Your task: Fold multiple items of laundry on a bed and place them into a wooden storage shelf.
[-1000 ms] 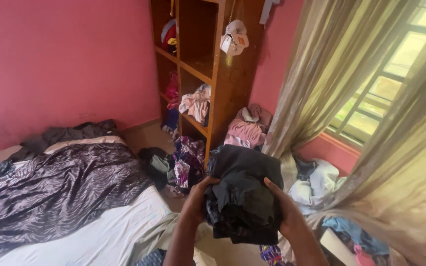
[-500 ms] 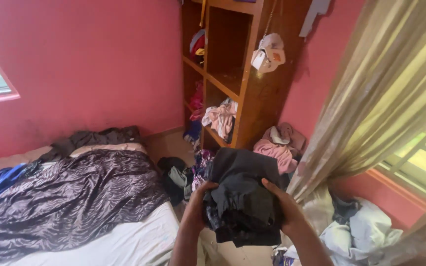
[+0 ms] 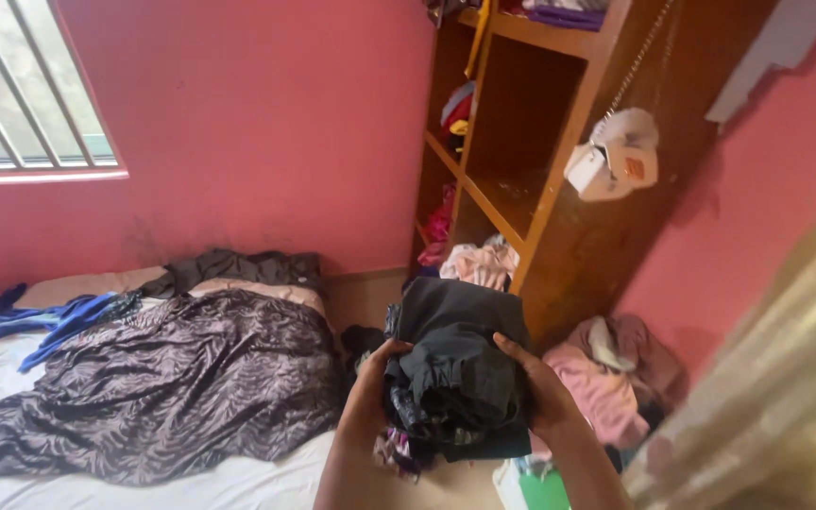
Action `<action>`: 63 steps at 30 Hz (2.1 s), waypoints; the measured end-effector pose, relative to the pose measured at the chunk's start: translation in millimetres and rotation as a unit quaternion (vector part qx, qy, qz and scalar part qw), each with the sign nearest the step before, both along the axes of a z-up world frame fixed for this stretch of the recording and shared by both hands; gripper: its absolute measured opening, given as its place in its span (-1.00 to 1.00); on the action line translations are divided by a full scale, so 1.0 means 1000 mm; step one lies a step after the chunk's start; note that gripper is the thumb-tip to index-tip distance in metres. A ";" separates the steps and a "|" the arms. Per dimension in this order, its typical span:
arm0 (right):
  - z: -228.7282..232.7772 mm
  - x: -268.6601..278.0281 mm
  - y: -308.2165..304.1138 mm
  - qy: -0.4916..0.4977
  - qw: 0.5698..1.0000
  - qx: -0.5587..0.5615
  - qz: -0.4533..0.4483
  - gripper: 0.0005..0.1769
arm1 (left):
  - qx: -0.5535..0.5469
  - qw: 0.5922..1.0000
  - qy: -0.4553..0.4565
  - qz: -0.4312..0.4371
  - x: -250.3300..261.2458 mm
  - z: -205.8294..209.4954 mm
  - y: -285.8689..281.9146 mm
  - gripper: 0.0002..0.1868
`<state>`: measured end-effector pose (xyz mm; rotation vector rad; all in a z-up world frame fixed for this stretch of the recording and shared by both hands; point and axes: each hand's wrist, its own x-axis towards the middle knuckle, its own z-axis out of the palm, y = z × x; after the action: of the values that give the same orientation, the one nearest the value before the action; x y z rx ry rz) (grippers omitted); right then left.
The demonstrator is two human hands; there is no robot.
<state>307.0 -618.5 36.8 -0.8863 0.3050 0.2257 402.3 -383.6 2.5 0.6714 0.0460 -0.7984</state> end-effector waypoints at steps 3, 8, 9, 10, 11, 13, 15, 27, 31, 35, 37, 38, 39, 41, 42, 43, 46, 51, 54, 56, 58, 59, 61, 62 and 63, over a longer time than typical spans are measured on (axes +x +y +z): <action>0.016 0.054 -0.023 -0.019 1.000 -0.022 -0.006 -0.48 | 0.021 0.995 -0.039 0.089 0.038 0.005 -0.023 -0.76; 0.015 0.111 -0.052 -0.040 0.999 0.019 0.027 -0.51 | 0.017 0.997 -0.017 0.077 0.085 0.021 -0.046 -0.75; 0.014 0.122 -0.056 -0.047 0.998 0.031 0.035 -0.52 | 0.019 0.997 -0.003 0.069 0.095 0.024 -0.049 -0.74; 0.017 0.131 -0.057 -0.045 0.998 0.031 0.038 -0.52 | 0.019 0.997 -0.001 0.072 0.103 0.027 -0.052 -0.74; 0.019 0.140 -0.058 -0.049 0.998 0.029 0.028 -0.53 | 0.033 0.996 -0.013 0.079 0.111 0.029 -0.055 -0.74; 0.018 0.157 -0.062 -0.051 0.998 0.026 0.018 -0.54 | 0.047 0.995 -0.024 0.085 0.129 0.029 -0.060 -0.73; 0.017 0.185 -0.073 -0.049 0.999 0.020 0.004 -0.54 | 0.052 0.996 -0.016 0.077 0.157 0.030 -0.070 -0.72; 0.041 0.353 -0.108 -0.036 0.996 0.017 -0.084 -0.48 | 0.098 0.992 -0.066 0.036 0.345 0.065 -0.121 -0.57; 0.039 0.409 -0.131 -0.043 0.992 0.046 -0.108 -0.48 | 0.076 0.993 -0.093 0.016 0.414 0.065 -0.144 -0.54; 0.036 0.434 -0.142 -0.016 0.986 0.047 -0.159 -0.53 | 0.077 0.994 -0.068 -0.026 0.445 0.069 -0.161 -0.48; 0.024 0.451 -0.158 -0.009 0.983 0.043 -0.178 -0.55 | 0.082 0.994 -0.059 -0.037 0.459 0.071 -0.173 -0.47; 0.014 0.461 -0.169 -0.006 0.981 0.043 -0.191 -0.56 | 0.086 0.994 -0.054 -0.041 0.466 0.073 -0.178 -0.48; 0.004 0.471 -0.180 -0.003 0.978 0.043 -0.205 -0.57 | 0.090 0.994 -0.050 -0.044 0.472 0.075 -0.184 -0.48; 0.016 0.487 -0.186 -0.007 0.975 0.042 -0.218 -0.57 | 0.068 0.994 -0.064 -0.050 0.497 0.069 -0.199 -0.50; 0.019 0.491 -0.188 -0.005 0.973 0.040 -0.228 -0.57 | 0.047 0.995 -0.071 -0.052 0.505 0.062 -0.205 -0.51; 0.017 0.497 -0.192 -0.003 0.972 0.040 -0.231 -0.57 | 0.047 0.995 -0.069 -0.055 0.515 0.058 -0.212 -0.51; 0.021 0.521 -0.210 -0.018 0.970 0.047 -0.237 -0.56 | 0.006 0.993 -0.079 -0.083 0.547 0.057 -0.236 -0.54; 0.016 0.554 -0.243 -0.077 0.961 0.046 -0.262 -0.51 | 0.047 0.983 -0.146 -0.101 0.630 0.013 -0.289 -0.51; 0.035 0.567 -0.252 -0.136 0.949 0.033 -0.283 -0.50 | 0.016 0.989 -0.080 -0.125 0.609 0.081 -0.306 -0.60; 0.021 0.580 -0.276 -0.127 0.942 0.028 -0.308 -0.51 | 0.033 0.986 -0.100 -0.127 0.620 0.095 -0.322 -0.59; 0.005 0.593 -0.299 -0.117 0.935 0.022 -0.335 -0.52 | 0.049 0.983 -0.119 -0.131 0.639 0.088 -0.344 -0.58; 0.000 0.603 -0.312 -0.131 0.931 0.032 -0.338 -0.52 | 0.055 0.980 -0.138 -0.134 0.655 0.077 -0.359 -0.58; -0.010 0.612 -0.331 -0.140 0.925 0.040 -0.350 -0.52 | 0.060 0.976 -0.152 -0.145 0.676 0.064 -0.384 -0.57; -0.012 0.615 -0.337 -0.146 0.921 0.041 -0.359 -0.51 | 0.065 0.974 -0.160 -0.149 0.683 0.064 -0.394 -0.55; -0.014 0.618 -0.344 -0.152 0.917 0.041 -0.367 -0.51 | 0.069 0.971 -0.167 -0.154 0.691 0.064 -0.404 -0.54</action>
<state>925.3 -962.4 23.0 -0.6574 0.3154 -0.5905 1092.9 -787.8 66.7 0.9525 -0.3190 -0.9754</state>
